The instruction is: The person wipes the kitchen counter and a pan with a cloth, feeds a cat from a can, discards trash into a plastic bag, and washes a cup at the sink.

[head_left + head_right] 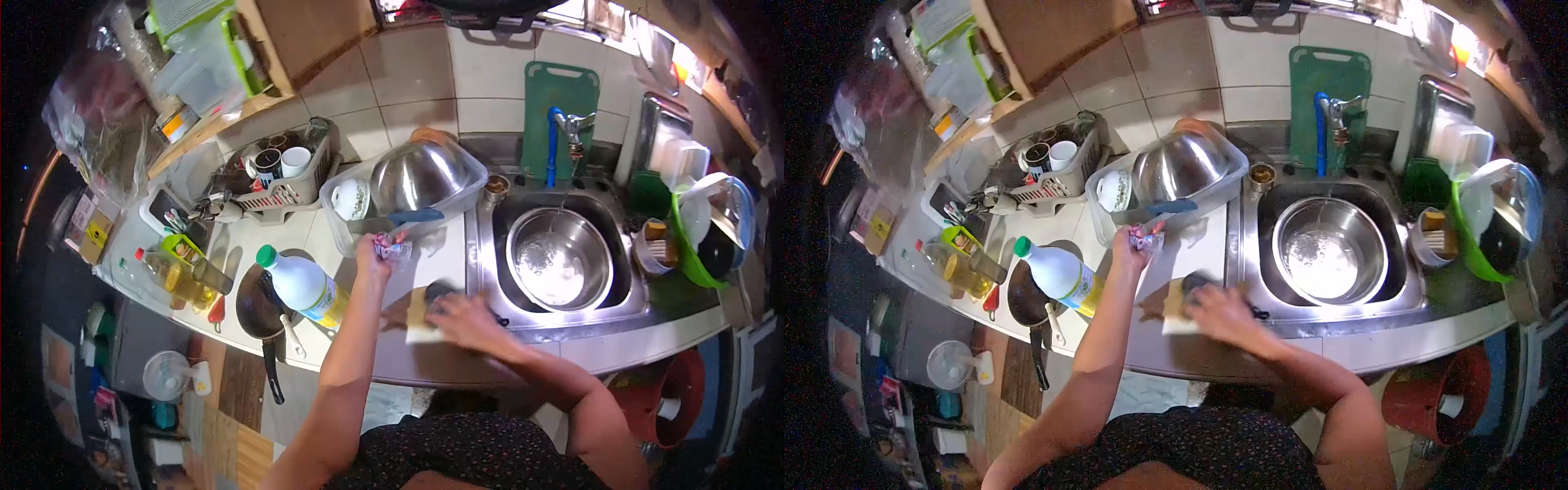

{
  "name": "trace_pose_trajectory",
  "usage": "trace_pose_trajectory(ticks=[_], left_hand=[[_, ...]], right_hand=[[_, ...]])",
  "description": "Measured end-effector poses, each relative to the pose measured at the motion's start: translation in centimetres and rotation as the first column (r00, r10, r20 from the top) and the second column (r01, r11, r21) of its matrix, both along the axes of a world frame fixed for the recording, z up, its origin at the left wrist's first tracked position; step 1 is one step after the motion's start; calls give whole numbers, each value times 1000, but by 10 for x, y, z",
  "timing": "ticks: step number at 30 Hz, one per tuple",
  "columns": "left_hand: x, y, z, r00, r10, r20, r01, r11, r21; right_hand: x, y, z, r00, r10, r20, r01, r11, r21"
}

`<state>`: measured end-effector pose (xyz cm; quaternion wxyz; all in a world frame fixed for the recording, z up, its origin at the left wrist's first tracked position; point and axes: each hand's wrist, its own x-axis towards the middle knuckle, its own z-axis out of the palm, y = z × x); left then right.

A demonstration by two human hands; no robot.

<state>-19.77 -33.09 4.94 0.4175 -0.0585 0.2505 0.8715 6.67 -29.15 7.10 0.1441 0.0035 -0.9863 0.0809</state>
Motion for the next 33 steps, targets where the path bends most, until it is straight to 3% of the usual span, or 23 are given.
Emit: trace_pose_trajectory(ticks=[1,2,4,5,6,7,9,10,11,12,13,15,20,22,23,24,25,26,27,29,30,32,33], left_hand=[[17,-9,17,999,37,1,-36,994,-100],[33,-18,33,998,59,2,-59,992,-114],[59,-33,57,996,24,85,-8,984,-181],[63,-37,55,994,53,94,-35,983,-180],[67,-39,51,989,-3,151,31,983,-184],[75,-45,49,982,-22,189,58,981,-187],[90,-57,54,953,-112,281,167,970,-178],[100,-66,56,942,-170,289,230,955,-186],[110,-74,59,927,-228,296,292,937,-191],[121,-83,61,926,-277,256,335,916,-220],[135,-88,64,947,-159,279,251,908,-335],[149,-109,52,917,-250,312,345,888,-304],[185,-130,70,865,-387,320,463,861,-209],[199,-132,71,929,-295,224,369,798,-476],[200,-141,67,908,-400,125,407,771,-490],[201,-147,63,912,-390,124,398,776,-489],[203,-153,59,813,-537,-224,302,718,-627],[204,-159,53,567,-655,-500,148,678,-720],[206,-163,33,662,-619,-422,232,705,-670],[206,-162,21,674,-619,-402,246,701,-669],[202,-162,18,679,-625,-384,266,698,-665],[194,-160,42,639,-666,-386,215,636,-741],[193,-160,39,554,-658,-511,124,672,-730]], right_hand=[[-5,24,0,997,-70,36,76,977,-200],[-8,51,-2,982,-189,0,185,964,-191],[4,110,8,939,-343,-33,276,805,-526],[13,132,30,900,-431,61,398,756,-519],[23,172,11,858,-491,-150,390,812,-434],[29,180,42,810,-579,-95,494,759,-425],[34,188,98,763,-643,-70,516,671,-533],[35,215,92,788,-577,-213,383,731,-564],[33,220,109,770,-603,-207,407,715,-568],[28,230,119,788,-503,-355,316,826,-467],[20,230,139,799,-499,-337,334,833,-441],[-1,243,160,806,-474,-354,344,862,-372],[-99,208,199,917,-64,-395,-23,977,-212],[-152,188,179,945,70,-320,-194,906,-376],[-174,164,171,937,157,-312,-286,858,-426],[-191,143,161,908,352,-228,-417,819,-394],[-210,127,139,882,471,27,-380,741,-554],[-223,109,133,752,638,164,-592,764,-257],[-228,88,119,728,613,305,-549,789,-275],[-263,62,65,539,662,521,-660,716,-227],[-271,51,51,536,664,521,-664,713,-224],[-284,37,21,508,584,634,-618,759,-204],[-308,42,-3,506,580,638,-619,760,-199]])
